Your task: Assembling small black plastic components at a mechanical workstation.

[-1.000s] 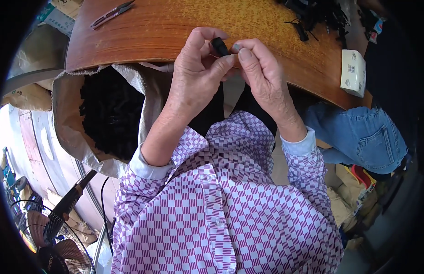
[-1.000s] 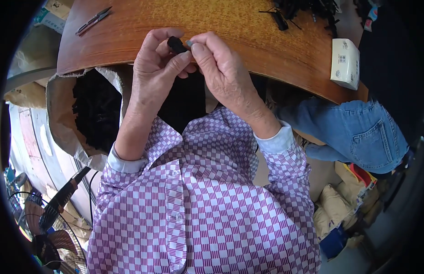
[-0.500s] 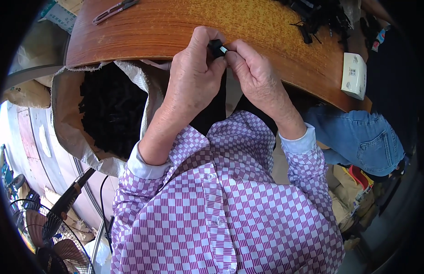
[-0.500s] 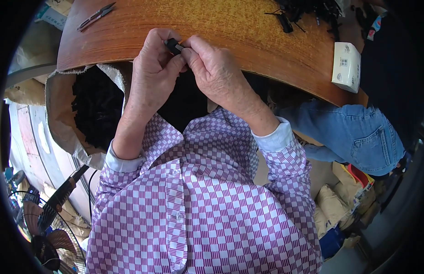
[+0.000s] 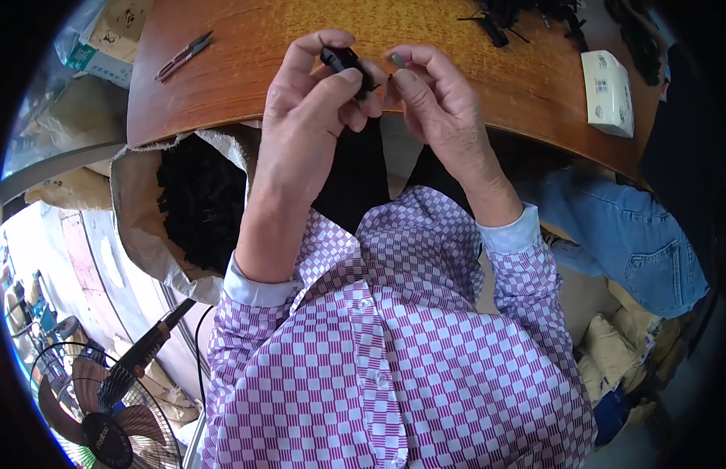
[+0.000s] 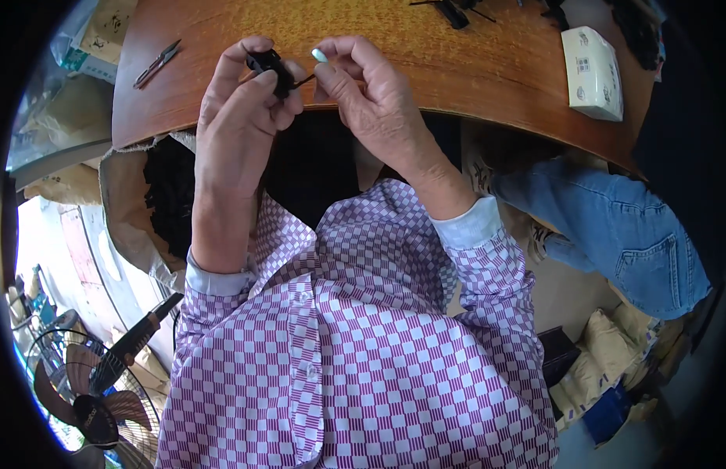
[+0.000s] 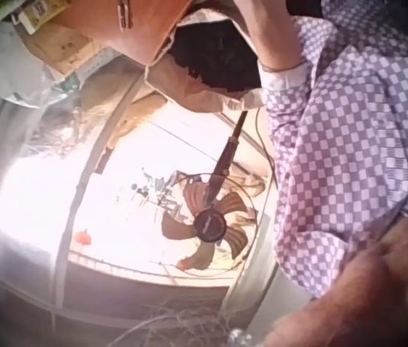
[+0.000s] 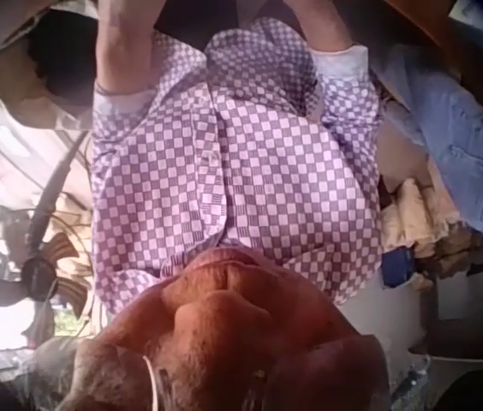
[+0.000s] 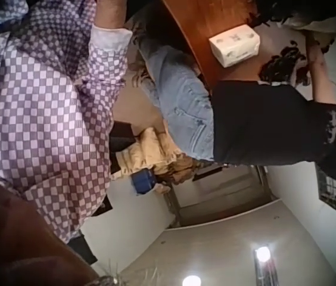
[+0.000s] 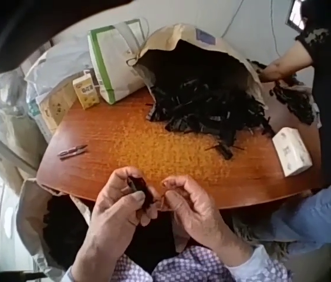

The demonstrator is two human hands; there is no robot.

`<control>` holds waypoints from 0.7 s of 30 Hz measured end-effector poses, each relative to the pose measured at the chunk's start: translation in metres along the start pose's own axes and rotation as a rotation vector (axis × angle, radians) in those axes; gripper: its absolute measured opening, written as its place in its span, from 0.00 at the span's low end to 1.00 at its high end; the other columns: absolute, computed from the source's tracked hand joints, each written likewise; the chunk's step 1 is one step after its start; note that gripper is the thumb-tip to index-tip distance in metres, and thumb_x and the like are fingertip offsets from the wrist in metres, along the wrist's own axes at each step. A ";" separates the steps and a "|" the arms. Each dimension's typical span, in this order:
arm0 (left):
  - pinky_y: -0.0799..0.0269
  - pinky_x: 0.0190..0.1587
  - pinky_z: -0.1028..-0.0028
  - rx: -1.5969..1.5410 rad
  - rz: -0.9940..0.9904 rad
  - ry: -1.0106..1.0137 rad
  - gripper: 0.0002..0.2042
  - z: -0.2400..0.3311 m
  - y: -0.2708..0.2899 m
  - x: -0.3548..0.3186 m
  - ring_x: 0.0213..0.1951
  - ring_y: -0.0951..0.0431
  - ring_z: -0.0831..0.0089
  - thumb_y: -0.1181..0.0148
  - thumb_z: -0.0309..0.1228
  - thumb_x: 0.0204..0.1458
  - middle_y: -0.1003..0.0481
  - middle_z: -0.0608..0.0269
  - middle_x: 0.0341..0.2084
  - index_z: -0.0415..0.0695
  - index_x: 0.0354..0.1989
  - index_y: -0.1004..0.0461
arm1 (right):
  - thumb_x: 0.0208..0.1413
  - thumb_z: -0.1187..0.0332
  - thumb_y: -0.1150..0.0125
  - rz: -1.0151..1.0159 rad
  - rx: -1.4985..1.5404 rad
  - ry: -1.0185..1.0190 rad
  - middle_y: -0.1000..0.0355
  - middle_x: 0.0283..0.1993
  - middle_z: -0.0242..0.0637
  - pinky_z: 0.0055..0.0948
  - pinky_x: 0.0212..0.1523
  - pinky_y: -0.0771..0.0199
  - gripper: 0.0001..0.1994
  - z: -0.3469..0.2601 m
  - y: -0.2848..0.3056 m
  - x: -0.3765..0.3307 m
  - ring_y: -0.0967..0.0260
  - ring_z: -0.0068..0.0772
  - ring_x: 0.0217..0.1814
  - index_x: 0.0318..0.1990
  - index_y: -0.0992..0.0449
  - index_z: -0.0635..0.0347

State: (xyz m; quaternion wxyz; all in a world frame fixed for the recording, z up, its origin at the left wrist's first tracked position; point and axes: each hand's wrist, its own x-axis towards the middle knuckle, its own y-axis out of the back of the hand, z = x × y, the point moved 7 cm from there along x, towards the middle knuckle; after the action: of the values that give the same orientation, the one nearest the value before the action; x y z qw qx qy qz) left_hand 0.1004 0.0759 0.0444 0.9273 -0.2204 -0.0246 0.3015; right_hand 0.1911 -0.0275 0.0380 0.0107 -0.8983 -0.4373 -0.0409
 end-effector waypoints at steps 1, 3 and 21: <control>0.32 0.29 0.80 -0.221 -0.020 0.112 0.13 -0.006 -0.003 -0.001 0.29 0.26 0.76 0.53 0.23 0.56 0.26 0.60 0.31 0.42 0.50 0.36 | 0.62 0.64 0.49 -0.015 0.083 -0.050 0.32 0.27 0.25 0.10 0.18 0.48 0.10 0.003 0.003 -0.001 0.45 0.09 0.18 0.45 0.30 0.59; 0.31 0.32 0.80 -0.273 -0.043 0.145 0.15 -0.010 -0.007 -0.001 0.31 0.25 0.75 0.55 0.25 0.58 0.26 0.59 0.32 0.41 0.54 0.36 | 0.62 0.65 0.48 -0.005 0.130 -0.023 0.31 0.27 0.26 0.10 0.17 0.49 0.09 0.002 0.013 -0.003 0.45 0.09 0.17 0.44 0.29 0.59; 0.28 0.37 0.82 -0.168 -0.332 0.377 0.20 -0.037 -0.035 -0.016 0.34 0.25 0.77 0.52 0.28 0.60 0.27 0.60 0.39 0.39 0.60 0.40 | 0.56 0.60 0.40 -0.193 0.378 -0.214 0.30 0.22 0.25 0.09 0.18 0.44 0.11 0.016 0.023 -0.012 0.39 0.08 0.20 0.36 0.26 0.58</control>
State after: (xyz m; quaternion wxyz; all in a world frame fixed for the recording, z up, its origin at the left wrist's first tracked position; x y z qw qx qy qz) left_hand 0.1130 0.0264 0.0272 0.9308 -0.3417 0.0880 0.0957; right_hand 0.2028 -0.0508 0.0216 0.1283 -0.8336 -0.5196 0.1366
